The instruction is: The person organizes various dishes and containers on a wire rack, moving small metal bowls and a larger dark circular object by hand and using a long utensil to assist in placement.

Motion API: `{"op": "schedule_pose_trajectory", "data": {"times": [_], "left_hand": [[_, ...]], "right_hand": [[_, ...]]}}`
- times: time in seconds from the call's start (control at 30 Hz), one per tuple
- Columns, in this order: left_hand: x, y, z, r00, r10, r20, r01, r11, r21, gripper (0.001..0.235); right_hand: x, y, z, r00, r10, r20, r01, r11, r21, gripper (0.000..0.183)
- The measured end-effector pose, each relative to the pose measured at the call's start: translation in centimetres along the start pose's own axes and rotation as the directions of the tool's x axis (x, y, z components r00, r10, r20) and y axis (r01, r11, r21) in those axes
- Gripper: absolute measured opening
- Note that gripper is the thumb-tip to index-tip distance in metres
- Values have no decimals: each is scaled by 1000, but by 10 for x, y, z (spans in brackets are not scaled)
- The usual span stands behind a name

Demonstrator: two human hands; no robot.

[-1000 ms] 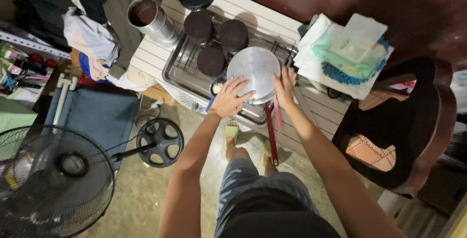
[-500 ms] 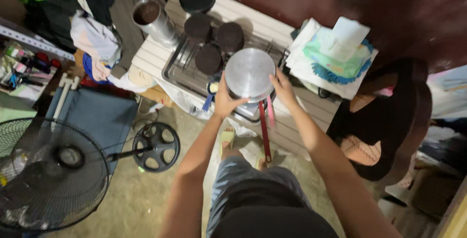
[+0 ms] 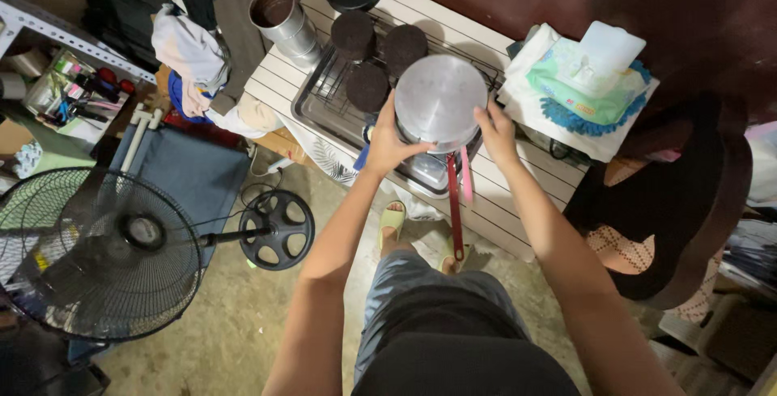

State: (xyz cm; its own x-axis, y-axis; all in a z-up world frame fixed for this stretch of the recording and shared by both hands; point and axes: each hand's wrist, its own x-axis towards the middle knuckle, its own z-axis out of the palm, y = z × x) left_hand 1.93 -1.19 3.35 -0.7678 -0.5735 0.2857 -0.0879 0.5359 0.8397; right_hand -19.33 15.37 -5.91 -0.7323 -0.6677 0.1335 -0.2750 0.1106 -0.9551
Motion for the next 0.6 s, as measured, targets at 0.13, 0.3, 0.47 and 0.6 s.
{"op": "schedule_pose_trajectory", "data": {"times": [0.13, 0.3, 0.47, 0.6], "left_hand": [[10, 15, -9, 999, -32, -14, 32, 999, -4, 137], [30, 35, -34, 990, 135, 36, -124, 967, -223, 135], [38, 41, -64, 971, -222, 86, 221, 705, -674, 103], [24, 12, -78, 923, -384, 29, 188, 384, -904, 91]], "right_hand": [[9, -45, -16, 994, 105, -18, -106, 993, -58, 46], [26, -109, -24, 997, -38, 70, 33, 997, 71, 48], [27, -164, -18, 912, -375, 168, 368, 927, 73, 65], [20, -189, 1, 833, -521, 186, 419, 814, 401, 64]]}}
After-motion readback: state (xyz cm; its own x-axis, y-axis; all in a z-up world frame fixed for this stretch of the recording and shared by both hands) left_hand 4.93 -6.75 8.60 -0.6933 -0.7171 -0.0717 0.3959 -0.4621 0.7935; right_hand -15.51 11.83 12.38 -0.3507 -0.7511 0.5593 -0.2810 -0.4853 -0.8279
